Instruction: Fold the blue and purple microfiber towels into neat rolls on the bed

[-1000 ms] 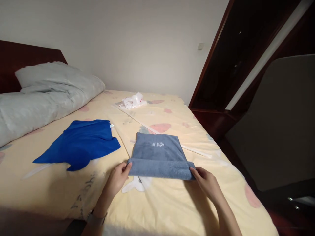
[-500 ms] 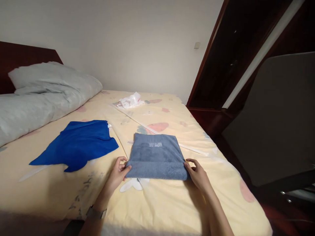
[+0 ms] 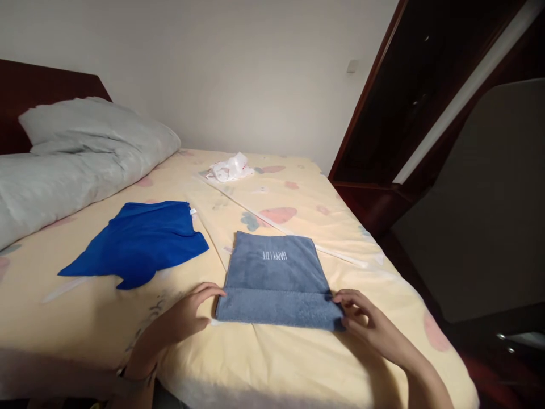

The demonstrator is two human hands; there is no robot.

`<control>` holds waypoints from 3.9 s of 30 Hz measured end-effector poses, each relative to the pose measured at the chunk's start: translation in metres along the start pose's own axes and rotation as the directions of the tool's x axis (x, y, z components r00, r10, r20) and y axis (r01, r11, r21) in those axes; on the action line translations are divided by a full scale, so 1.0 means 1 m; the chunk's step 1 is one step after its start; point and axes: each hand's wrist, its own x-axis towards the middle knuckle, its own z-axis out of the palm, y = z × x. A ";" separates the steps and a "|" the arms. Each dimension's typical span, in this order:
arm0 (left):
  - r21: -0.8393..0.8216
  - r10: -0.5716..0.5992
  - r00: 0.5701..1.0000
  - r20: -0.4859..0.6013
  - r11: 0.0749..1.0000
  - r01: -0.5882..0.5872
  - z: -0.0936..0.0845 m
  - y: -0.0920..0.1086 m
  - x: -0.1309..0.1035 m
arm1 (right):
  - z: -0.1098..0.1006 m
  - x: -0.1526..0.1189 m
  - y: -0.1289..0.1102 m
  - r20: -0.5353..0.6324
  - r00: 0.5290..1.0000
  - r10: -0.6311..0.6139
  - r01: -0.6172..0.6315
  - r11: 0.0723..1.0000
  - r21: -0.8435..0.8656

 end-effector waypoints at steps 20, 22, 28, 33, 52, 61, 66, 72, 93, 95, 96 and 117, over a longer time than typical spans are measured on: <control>-0.110 -0.282 0.906 -0.315 0.959 0.260 0.033 -0.004 0.043 | 0.022 0.047 0.010 -0.264 0.945 0.191 -0.158 0.977 0.140; -0.072 -0.311 0.890 -0.333 0.950 0.305 0.037 -0.002 0.048 | 0.024 0.051 0.014 -0.251 0.947 0.200 -0.176 0.978 0.115; 0.137 -0.308 0.867 -0.392 0.912 0.386 0.038 0.003 0.056 | 0.029 0.057 0.014 -0.315 0.922 0.224 -0.237 0.971 -0.003; 0.152 -0.314 0.850 -0.424 0.900 0.408 0.031 0.010 0.055 | 0.028 0.049 0.002 -0.333 0.924 0.188 -0.221 0.973 -0.067; 0.022 0.050 0.975 -0.217 0.999 -0.047 0.014 -0.014 0.029 | 0.018 0.026 -0.001 -0.088 0.995 -0.055 0.059 0.997 0.041; -0.181 -0.191 0.955 -0.226 0.972 0.151 0.010 -0.014 0.059 | 0.023 0.060 0.004 -0.224 0.970 0.090 -0.033 0.969 0.244; -0.079 -0.205 0.937 -0.281 0.978 0.191 0.002 -0.016 0.095 | 0.015 0.092 0.002 -0.248 0.959 0.138 -0.138 0.990 0.018; 0.027 -0.186 0.829 -0.528 0.972 0.235 -0.006 -0.026 0.116 | -0.003 0.112 0.001 -0.486 0.868 0.097 -0.167 0.981 -0.102; -0.229 -0.189 0.976 -0.107 0.960 0.161 -0.004 -0.019 0.107 | -0.003 0.084 0.005 -0.114 0.991 0.074 -0.061 0.991 0.120; -0.215 -0.213 0.975 -0.066 0.957 0.195 -0.007 -0.016 0.103 | -0.003 0.080 0.006 -0.087 0.989 0.116 -0.105 0.987 0.121; -0.209 -0.223 0.974 -0.035 0.955 0.211 -0.009 -0.014 0.102 | -0.003 0.078 0.005 -0.079 0.988 0.135 -0.125 0.985 0.123; -0.766 -0.308 0.951 -0.031 0.618 0.175 0.000 0.035 0.106 | -0.020 0.079 -0.008 -0.540 0.817 0.205 0.141 0.836 0.530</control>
